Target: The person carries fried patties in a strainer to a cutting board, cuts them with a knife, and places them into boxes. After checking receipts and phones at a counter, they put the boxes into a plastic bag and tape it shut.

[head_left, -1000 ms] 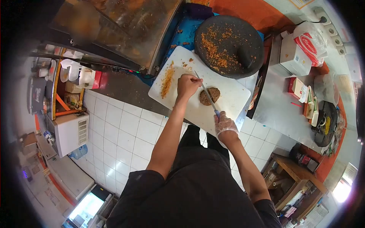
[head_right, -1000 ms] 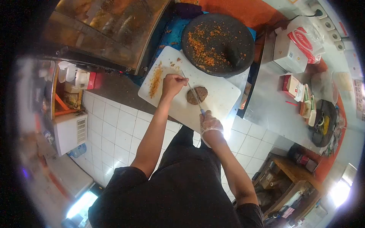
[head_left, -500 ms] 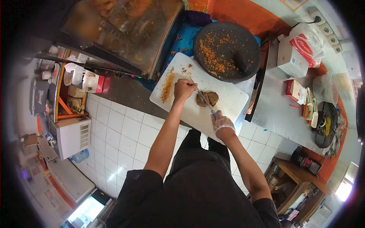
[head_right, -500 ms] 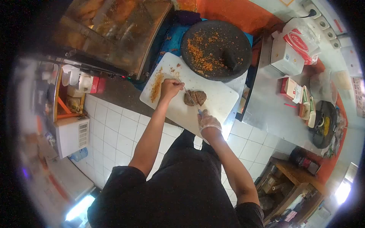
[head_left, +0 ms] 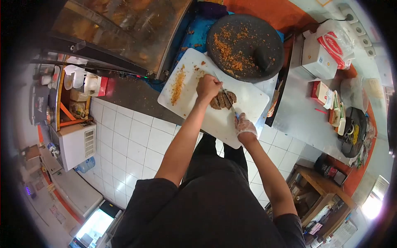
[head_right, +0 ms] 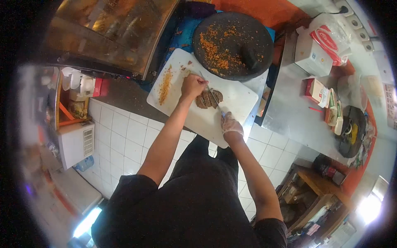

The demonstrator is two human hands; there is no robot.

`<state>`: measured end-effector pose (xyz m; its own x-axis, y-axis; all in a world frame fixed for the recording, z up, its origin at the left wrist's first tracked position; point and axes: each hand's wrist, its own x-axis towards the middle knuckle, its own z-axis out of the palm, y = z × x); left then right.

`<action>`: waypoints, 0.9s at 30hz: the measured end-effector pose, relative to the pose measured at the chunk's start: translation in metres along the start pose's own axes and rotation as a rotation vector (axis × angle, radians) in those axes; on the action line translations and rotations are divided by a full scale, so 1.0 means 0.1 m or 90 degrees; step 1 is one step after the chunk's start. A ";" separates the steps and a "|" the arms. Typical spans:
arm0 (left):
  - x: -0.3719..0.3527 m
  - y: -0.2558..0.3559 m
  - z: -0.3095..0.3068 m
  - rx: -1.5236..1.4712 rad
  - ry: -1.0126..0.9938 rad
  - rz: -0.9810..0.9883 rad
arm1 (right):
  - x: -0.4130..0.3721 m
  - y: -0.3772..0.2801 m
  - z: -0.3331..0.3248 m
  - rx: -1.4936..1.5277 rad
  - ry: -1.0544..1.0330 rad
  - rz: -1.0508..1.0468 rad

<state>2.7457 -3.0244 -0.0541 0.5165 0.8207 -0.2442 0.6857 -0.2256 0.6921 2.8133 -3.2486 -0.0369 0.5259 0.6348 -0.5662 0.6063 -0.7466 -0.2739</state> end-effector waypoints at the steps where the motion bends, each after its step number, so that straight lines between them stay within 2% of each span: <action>1: -0.01 -0.03 0.02 0.000 -0.003 0.006 | -0.03 -0.01 -0.04 0.003 -0.012 -0.002; 3: 0.10 -0.09 -0.01 -0.013 -0.064 0.012 | -0.09 -0.04 -0.21 0.008 -0.010 -0.004; 4: 0.08 0.01 -0.10 -0.014 -0.058 0.020 | -0.15 -0.09 -0.39 -0.025 -0.027 -0.007; 7: -0.28 0.08 -0.33 -0.238 -0.001 0.065 | -0.33 -0.24 -1.01 -0.097 -0.047 -0.027; 8: -0.42 0.08 -0.43 -0.236 -0.001 0.063 | -0.35 -0.24 -1.17 -0.133 -0.047 -0.037; 10: -0.71 0.06 -0.68 -0.356 0.030 0.018 | -0.27 -0.17 -1.35 -0.206 0.055 -0.052; 11: -0.84 0.00 -0.76 -0.355 0.032 0.015 | -0.14 -0.09 -1.36 -0.200 0.135 -0.084; 13: -1.04 -0.15 -0.90 -0.369 -0.039 -0.078 | 0.22 -0.02 -1.37 -0.185 0.254 -0.118; 14: -1.14 -0.29 -0.90 -0.368 -0.038 -0.082 | 0.37 -0.04 -1.39 -0.177 0.290 -0.116; 16: -1.28 -0.57 -0.87 -0.379 0.013 0.023 | 0.48 -0.20 -1.43 -0.202 0.253 -0.076; 18: -1.45 -0.69 -0.97 -0.360 -0.002 -0.031 | 0.50 -0.31 -1.32 -0.250 0.503 -0.186; 20: -1.60 -0.76 -1.04 -0.364 -0.006 -0.110 | 0.38 -0.45 -0.97 -0.226 0.515 -0.273; 21: -1.65 -0.79 -1.04 -0.367 -0.003 -0.113 | 0.34 -0.50 -0.75 -0.074 0.322 -0.277; 23: -1.73 -0.85 -1.02 -0.380 0.008 -0.148 | 0.23 -0.83 -0.46 -0.107 0.233 -0.192; 27: -1.77 -0.84 -1.02 -0.355 0.007 -0.162 | 0.25 -1.04 -0.13 -0.198 0.286 -0.235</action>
<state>2.5445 -3.0968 0.0000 0.3640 0.8193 -0.4431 0.4134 0.2842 0.8651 2.7712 -3.1522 -0.0121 0.4077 0.9096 -0.0806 0.9031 -0.4147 -0.1120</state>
